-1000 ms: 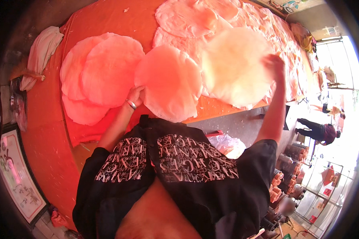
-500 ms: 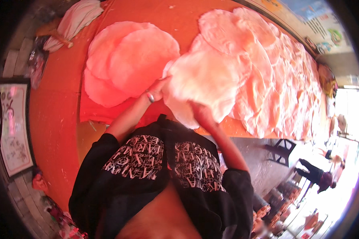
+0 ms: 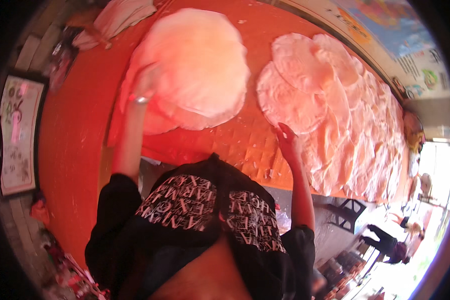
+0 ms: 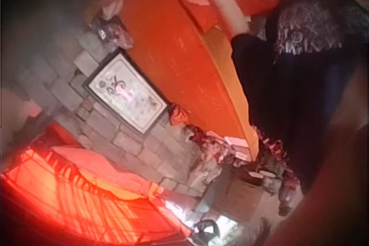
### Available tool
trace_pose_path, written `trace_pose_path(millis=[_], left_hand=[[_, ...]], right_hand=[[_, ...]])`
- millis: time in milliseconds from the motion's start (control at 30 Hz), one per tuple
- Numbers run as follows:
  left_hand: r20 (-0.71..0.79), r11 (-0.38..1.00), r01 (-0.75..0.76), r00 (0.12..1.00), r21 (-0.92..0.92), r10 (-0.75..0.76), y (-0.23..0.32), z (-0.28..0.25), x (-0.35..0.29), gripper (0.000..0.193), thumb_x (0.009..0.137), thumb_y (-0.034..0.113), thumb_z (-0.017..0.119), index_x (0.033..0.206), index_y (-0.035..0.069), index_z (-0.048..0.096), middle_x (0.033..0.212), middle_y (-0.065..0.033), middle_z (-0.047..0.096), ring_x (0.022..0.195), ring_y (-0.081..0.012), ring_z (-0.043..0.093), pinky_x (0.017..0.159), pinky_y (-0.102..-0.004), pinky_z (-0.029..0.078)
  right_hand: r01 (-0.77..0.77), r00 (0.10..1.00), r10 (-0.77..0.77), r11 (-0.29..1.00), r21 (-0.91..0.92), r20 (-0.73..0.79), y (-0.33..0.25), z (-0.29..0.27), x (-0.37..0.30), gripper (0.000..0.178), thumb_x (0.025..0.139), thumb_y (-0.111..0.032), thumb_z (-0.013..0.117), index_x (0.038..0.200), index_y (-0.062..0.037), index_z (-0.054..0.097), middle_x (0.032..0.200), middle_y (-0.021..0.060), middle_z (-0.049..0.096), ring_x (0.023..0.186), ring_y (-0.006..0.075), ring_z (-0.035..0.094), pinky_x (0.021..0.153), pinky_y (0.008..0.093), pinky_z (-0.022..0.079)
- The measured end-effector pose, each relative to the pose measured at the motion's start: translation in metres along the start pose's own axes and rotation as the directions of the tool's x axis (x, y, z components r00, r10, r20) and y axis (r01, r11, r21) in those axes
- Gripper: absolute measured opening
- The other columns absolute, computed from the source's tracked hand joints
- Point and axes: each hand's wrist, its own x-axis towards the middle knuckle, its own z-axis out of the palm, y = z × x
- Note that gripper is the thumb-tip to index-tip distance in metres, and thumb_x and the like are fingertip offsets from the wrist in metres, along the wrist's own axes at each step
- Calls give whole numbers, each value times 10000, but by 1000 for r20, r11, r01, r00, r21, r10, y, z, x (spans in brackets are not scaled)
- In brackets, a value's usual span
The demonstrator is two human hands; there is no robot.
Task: The person uses their hands to separate, flip, and stack several large, thin, translucent flatbreads on a long table covered with an orange cloth.
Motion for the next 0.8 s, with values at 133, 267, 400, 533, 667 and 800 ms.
trace_pose_path(millis=[133,267,400,533,667,800], left_hand=[[-361,954,-48,930,-297,-65,-56,-117,-52,220,869,165,389,993,54,534,924,-81,567,855,-184,544,745,-327,482],[-545,869,139,729,-474,-414,-134,-77,-97,254,873,205,420,1033,33,519,996,-103,570,932,-224,547,841,-405,462],[-314,792,404,760,-457,-569,-170,-16,-130,234,878,235,425,994,48,506,839,-84,590,799,-233,589,732,-409,490],[-610,929,366,724,-57,-323,-182,39,-135,211,889,225,406,1030,68,403,750,-111,581,671,-230,607,558,-335,529],[-615,900,430,691,-70,-378,-177,37,-130,204,885,193,414,1040,88,333,689,-123,573,568,-226,599,475,-296,522],[-658,899,436,663,-48,-357,-183,35,-131,198,885,181,420,1015,68,323,672,-122,573,571,-233,605,481,-300,526]], right_hand=[[-133,984,125,990,57,128,-26,1,22,321,846,-279,518,1023,-13,549,901,173,601,862,239,585,726,323,449],[3,1000,-3,1000,-28,-13,57,27,81,306,809,-268,546,953,1,575,878,181,605,849,325,583,717,358,454],[-34,996,22,989,-144,-90,76,44,149,353,777,-295,576,995,-18,560,975,199,579,940,343,540,800,371,425],[-156,986,118,898,-412,-116,93,62,202,519,763,-347,576,1171,-58,438,1235,199,402,1167,352,346,895,453,340],[-282,959,254,783,-554,-128,100,65,232,636,767,-387,560,1269,-82,317,1326,180,275,1259,352,186,895,539,302],[-86,996,59,748,-658,-64,128,59,244,563,782,-348,543,1232,-75,343,1293,166,315,1236,351,233,870,506,353]])
